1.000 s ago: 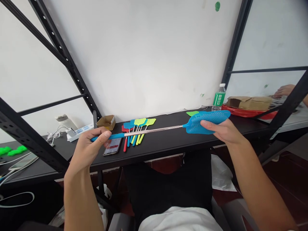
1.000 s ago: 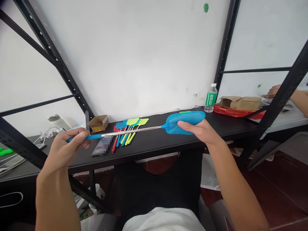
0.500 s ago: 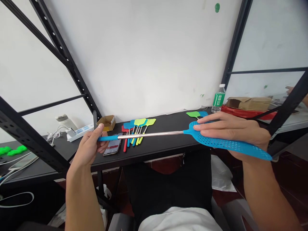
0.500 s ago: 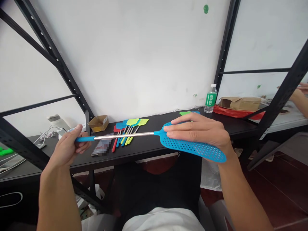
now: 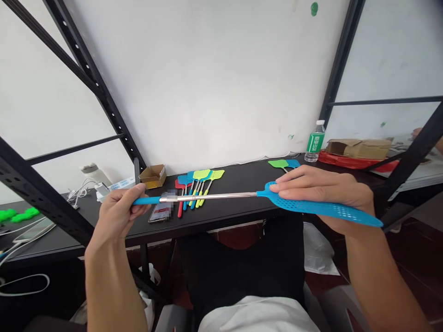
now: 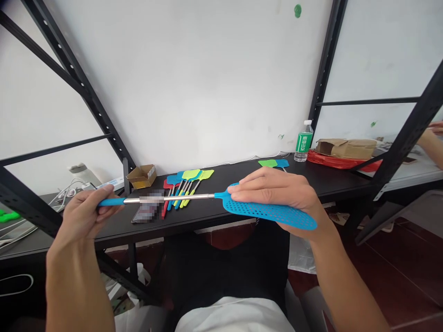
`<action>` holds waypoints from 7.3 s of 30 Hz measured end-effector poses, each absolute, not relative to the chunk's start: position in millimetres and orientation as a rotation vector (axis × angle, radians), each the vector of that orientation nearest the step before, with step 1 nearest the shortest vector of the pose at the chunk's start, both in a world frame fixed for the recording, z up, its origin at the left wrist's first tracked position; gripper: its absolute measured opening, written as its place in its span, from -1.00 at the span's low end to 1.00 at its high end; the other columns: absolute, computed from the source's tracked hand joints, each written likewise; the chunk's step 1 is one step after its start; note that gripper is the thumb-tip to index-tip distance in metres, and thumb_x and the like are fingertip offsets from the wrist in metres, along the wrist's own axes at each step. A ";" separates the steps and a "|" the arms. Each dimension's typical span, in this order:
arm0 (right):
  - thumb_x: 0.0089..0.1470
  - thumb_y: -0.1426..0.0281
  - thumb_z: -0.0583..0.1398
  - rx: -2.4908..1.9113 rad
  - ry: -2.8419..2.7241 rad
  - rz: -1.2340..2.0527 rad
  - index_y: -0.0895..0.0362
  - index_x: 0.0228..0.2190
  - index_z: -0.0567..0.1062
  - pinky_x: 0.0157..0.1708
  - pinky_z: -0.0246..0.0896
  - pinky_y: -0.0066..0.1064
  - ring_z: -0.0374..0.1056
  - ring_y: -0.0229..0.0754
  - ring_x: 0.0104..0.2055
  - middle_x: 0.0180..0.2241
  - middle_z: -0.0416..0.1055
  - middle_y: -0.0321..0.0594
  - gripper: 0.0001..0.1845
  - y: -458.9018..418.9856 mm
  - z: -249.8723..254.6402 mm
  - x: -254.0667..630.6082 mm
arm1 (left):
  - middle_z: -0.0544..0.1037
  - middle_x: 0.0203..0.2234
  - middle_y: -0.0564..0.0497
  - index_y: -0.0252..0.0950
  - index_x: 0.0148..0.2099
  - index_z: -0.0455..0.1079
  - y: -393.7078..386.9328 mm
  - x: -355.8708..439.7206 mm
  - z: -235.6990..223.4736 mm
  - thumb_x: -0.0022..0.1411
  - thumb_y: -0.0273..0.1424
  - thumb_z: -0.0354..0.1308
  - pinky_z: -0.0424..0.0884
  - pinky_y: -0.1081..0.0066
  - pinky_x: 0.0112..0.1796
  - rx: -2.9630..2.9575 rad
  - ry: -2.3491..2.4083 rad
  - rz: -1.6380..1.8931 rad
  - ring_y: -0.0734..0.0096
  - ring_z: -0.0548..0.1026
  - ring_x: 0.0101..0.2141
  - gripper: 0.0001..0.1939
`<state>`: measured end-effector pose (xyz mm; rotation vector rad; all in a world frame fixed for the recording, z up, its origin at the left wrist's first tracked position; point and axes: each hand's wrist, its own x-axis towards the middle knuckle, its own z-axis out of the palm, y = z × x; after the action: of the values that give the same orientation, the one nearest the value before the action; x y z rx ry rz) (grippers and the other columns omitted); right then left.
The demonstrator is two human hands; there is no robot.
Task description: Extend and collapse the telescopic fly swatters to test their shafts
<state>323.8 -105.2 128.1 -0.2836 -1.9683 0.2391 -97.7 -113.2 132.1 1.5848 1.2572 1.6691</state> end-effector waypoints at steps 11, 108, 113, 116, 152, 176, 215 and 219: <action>0.19 0.50 0.25 -0.200 -2.021 0.200 -0.03 -0.03 0.62 -0.14 0.49 -0.19 0.54 -0.01 -0.08 -0.12 0.62 -0.20 -0.65 -99.8 133.0 322.0 | 0.15 -0.78 0.12 -0.27 -0.72 0.17 -111.5 -97.0 132.3 0.26 -0.15 0.22 0.17 0.41 -0.57 1.674 1.301 1.706 0.54 0.18 -0.68 -0.41; 0.12 0.23 0.34 -0.578 -1.589 1.033 0.01 -0.05 0.62 -0.23 0.60 -0.15 0.61 -0.02 -0.26 -0.20 0.64 -0.18 -0.65 -84.7 117.0 320.3 | 0.23 -0.71 0.05 -0.29 -0.62 0.26 -118.8 -74.2 136.4 0.33 -0.21 0.13 0.07 0.38 -0.56 2.033 1.427 1.580 0.48 0.17 -0.60 -0.51; 0.17 0.29 0.29 -0.533 -1.714 0.881 -0.03 -0.07 0.64 -0.21 0.60 -0.20 0.60 -0.01 -0.21 -0.19 0.64 -0.24 -0.73 -73.4 119.9 326.9 | 0.26 -0.70 0.05 -0.29 -0.61 0.25 -117.3 -65.5 139.4 0.34 -0.19 0.12 0.12 0.40 -0.54 2.034 1.450 1.544 0.48 0.19 -0.59 -0.50; 0.16 0.42 0.30 -0.467 -1.868 0.501 -0.08 -0.13 0.67 -0.09 0.54 -0.20 0.58 0.01 -0.16 -0.19 0.64 -0.27 -0.74 -77.3 127.2 334.0 | 0.28 -0.68 0.06 -0.28 -0.57 0.28 -114.9 -63.4 138.8 0.35 -0.15 0.11 0.17 0.43 -0.54 1.932 1.329 1.481 0.49 0.22 -0.60 -0.52; 0.15 0.54 0.28 -0.366 -1.996 0.242 -0.03 -0.07 0.63 -0.44 0.45 -0.40 0.55 -0.18 -0.34 -0.22 0.64 -0.27 -0.65 -105.8 132.3 328.9 | 0.35 -0.61 0.07 -0.30 -0.49 0.34 -121.1 -76.1 139.7 0.34 -0.19 0.15 0.15 0.40 -0.45 2.035 1.124 1.232 0.48 0.27 -0.52 -0.60; 0.28 0.20 0.17 -0.347 -1.955 -0.292 -0.13 -0.17 0.66 -0.10 0.49 -0.10 0.50 0.01 -0.07 -0.20 0.64 -0.27 -0.75 -118.5 138.9 319.1 | 0.13 -0.82 0.13 -0.26 -0.62 0.10 -119.5 -67.6 136.7 0.37 -0.14 0.08 0.11 0.40 -0.55 1.624 1.063 1.538 0.54 0.12 -0.69 -0.44; 0.19 0.41 0.26 -0.289 -1.998 0.052 -0.04 -0.06 0.63 -0.31 0.49 -0.24 0.56 -0.06 -0.26 -0.23 0.63 -0.24 -0.72 -91.6 129.6 319.3 | 0.30 -0.60 0.06 -0.27 -0.43 0.34 -122.6 -51.5 141.6 0.34 -0.15 0.11 0.22 0.44 -0.52 1.840 1.240 1.524 0.46 0.27 -0.55 -0.64; 0.21 0.43 0.24 -0.239 -1.967 -0.153 -0.10 -0.04 0.62 -0.22 0.51 -0.13 0.54 -0.01 -0.15 -0.15 0.63 -0.27 -0.69 -95.9 132.3 323.7 | 0.32 -0.64 0.04 -0.27 -0.48 0.29 -122.2 -55.0 141.9 0.38 -0.09 0.02 0.21 0.44 -0.52 1.932 1.275 1.401 0.45 0.23 -0.58 -0.54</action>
<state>323.7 -95.9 132.3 -0.2395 -1.9668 -0.1526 -55.0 -122.2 141.9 1.9324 1.2754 1.4012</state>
